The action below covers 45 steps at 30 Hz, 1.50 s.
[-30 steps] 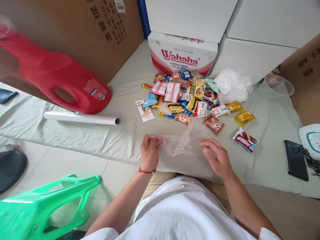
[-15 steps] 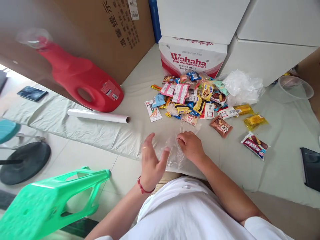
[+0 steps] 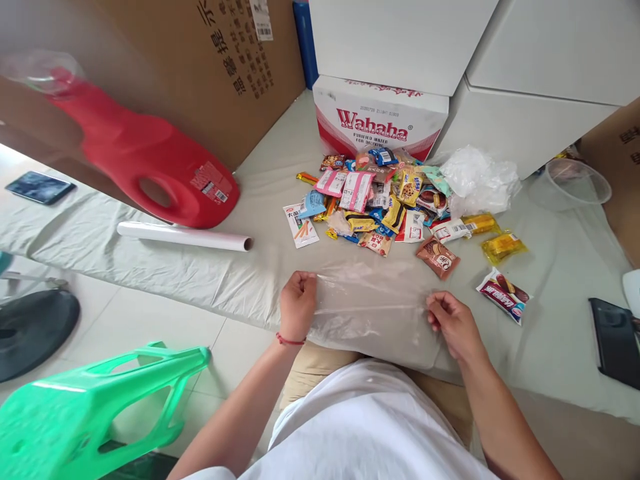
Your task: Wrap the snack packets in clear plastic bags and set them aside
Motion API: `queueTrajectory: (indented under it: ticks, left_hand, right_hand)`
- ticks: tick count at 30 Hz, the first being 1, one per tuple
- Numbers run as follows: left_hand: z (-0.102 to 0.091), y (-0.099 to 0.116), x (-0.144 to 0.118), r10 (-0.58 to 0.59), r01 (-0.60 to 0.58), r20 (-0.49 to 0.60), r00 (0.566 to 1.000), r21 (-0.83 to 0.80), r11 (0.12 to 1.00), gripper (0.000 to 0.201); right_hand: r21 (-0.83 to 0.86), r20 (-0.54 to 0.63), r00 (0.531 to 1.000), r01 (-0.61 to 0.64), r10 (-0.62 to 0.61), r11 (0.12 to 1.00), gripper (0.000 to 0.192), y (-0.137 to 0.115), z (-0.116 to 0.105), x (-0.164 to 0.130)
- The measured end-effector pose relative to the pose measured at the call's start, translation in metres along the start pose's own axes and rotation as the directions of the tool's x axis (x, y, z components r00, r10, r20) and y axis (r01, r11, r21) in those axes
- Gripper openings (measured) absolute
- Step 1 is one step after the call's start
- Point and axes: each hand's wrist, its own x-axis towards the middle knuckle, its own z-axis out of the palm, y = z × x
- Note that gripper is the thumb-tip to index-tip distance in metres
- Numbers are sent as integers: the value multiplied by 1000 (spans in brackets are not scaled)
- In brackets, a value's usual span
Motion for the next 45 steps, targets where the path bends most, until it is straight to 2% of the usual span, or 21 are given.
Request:
queueTrajectory:
  ticks: [3,5,6,8,10,11,13,16,18,20,22,27,29,31,34,36,39,40,42,44,45]
  left_hand:
    - [-11,3,-14,215,-189,-144,966,175,966,31]
    - [-16,10,-27,473,-392,-251,845,310,866,31]
    - [-17,14,-34,602,-515,-212,770,350,783,25]
    - [-16,22,-44,789,-764,67,611,311,565,17]
    - [-8,26,-48,812,-900,388,437,175,400,20]
    - [-3,25,-47,783,-913,474,403,147,381,21]
    - [5,21,-39,734,-865,465,496,193,462,20]
    - [15,12,-19,633,-655,171,755,254,712,22]
    - [21,10,-7,543,-529,16,839,252,810,24]
    - [30,14,3,487,-472,12,873,266,840,30]
    - [41,22,8,455,-472,126,882,279,836,32]
    - [54,35,16,474,-535,379,795,69,842,26]
    - [51,31,22,458,-436,337,822,-142,888,30]
    - [46,25,30,334,-262,261,906,-272,926,34]
    - [39,18,44,139,-122,62,988,-221,968,35]
    - [34,18,50,182,-197,-161,970,-84,977,38]
    - [26,25,45,434,-409,-362,825,149,900,33]
    - [24,27,40,533,-498,-297,792,191,846,27]
    - [24,30,28,686,-683,46,726,169,711,17]
    - [29,28,18,693,-783,403,598,107,613,20]
    - [32,26,14,656,-793,493,572,128,595,25]
  right_hand:
    - [-86,55,998,-20,25,996,43,3,-5,-10]
    - [-149,79,997,15,-3,989,42,0,1,-11]
    - [-168,85,996,35,-21,985,40,-3,5,-10]
    - [-177,95,994,66,-50,982,37,-7,12,-6]
    - [-183,101,992,96,-78,978,34,-9,15,-2]
    - [-205,98,991,113,-95,972,32,-8,13,-1]
    - [-305,95,987,152,-128,940,29,-6,3,-2]
    - [-466,203,966,237,-158,853,27,-7,-24,-4]
    - [-498,283,942,306,-181,811,30,-15,-39,-3]
    - [-512,259,932,355,-253,782,43,-26,-43,5]
    - [-505,189,924,382,-332,774,56,-36,-31,21]
    - [-357,126,932,363,-341,861,42,-39,27,65]
    - [-341,4,931,344,-365,875,34,-33,39,74]
    - [-352,-116,911,335,-396,874,32,-26,40,77]
    - [-419,-150,890,337,-430,843,30,-21,34,78]
    - [-475,-143,881,338,-450,812,29,-20,31,80]
    - [-547,-142,866,335,-480,767,29,-22,31,84]
    - [-560,-136,863,338,-486,756,29,-23,32,85]
    - [-574,-117,863,345,-492,742,30,-23,32,86]
    - [-587,-96,868,346,-488,732,31,-21,27,85]
    - [-598,-90,872,339,-481,726,31,-19,23,83]
